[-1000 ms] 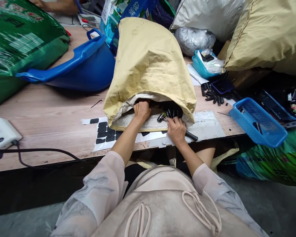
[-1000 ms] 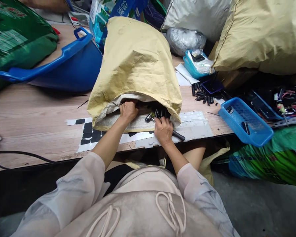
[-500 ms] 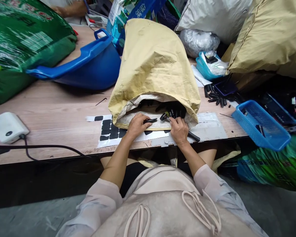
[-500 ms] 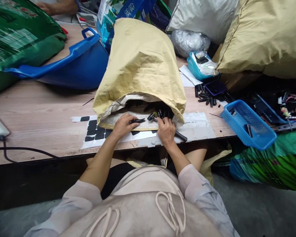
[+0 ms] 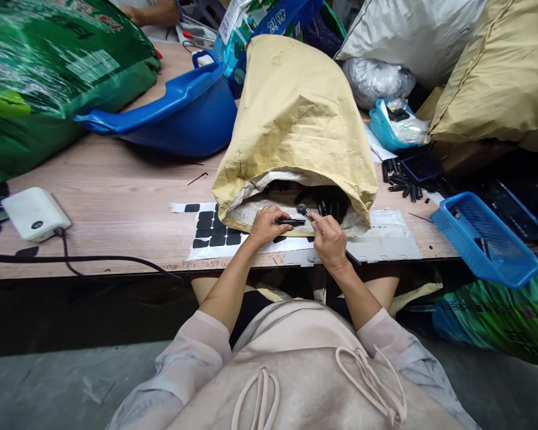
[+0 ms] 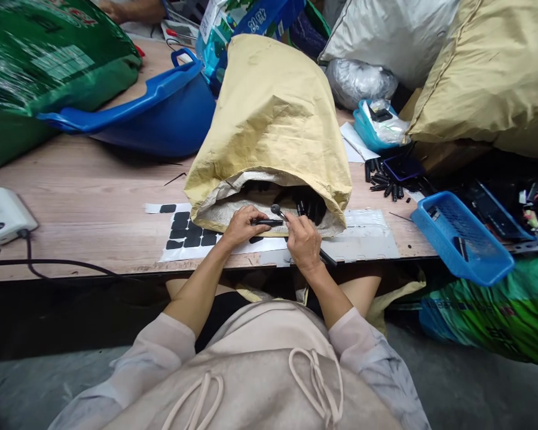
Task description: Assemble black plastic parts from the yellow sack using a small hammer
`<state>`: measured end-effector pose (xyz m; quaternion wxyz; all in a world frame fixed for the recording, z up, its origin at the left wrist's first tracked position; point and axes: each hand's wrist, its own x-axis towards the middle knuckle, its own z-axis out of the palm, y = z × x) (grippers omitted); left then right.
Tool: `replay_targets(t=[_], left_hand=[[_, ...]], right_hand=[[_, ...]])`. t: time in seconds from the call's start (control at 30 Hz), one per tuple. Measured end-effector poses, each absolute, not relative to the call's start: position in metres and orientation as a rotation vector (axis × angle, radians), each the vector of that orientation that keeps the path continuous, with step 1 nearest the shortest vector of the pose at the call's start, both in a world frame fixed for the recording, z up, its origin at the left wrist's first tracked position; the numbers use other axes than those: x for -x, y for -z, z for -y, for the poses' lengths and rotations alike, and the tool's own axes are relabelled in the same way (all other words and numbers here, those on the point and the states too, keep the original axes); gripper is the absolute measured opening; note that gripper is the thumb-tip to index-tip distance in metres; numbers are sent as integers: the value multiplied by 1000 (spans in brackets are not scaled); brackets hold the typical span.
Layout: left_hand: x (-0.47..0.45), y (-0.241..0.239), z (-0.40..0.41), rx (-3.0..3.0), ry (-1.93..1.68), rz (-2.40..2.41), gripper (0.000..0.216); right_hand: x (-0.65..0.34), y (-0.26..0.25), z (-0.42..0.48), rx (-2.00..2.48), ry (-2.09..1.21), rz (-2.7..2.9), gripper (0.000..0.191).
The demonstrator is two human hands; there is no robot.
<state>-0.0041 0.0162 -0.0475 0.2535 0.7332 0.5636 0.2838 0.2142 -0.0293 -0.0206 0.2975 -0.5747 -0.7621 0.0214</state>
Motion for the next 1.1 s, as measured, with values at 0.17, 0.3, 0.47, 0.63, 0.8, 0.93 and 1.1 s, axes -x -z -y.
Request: replay_targets(t=[0.17,0.3,0.47,0.63,0.8,0.93,1.1], left_hand=[[1,43,-14,-1975,-768,-1520,12],[1,41,-13,-1987,-777,-1546,15],[1,42,-12,-1973,-798,-1525,14],[1,43,-13,-1975,-801,-1539,12],[0,42,-14,-1980,-777,-1555,14],[0,42,-14,-1985,-774,-1560,13],[1,38,-11,-1998,-754,-1537,16]], right_hand=[[-201,17,36,1467,-57,2116,38],[-199,21,37,1451,-30,2189,37],[-204,21,34,1479,-27,2179,37],[-209,21,36,1507,-36,2129,37],[-214,23,35,1538,-62,2128,38],[-222,23,28,1563,-33,2076,38],[-230,33,21,1660,45,2033,32]])
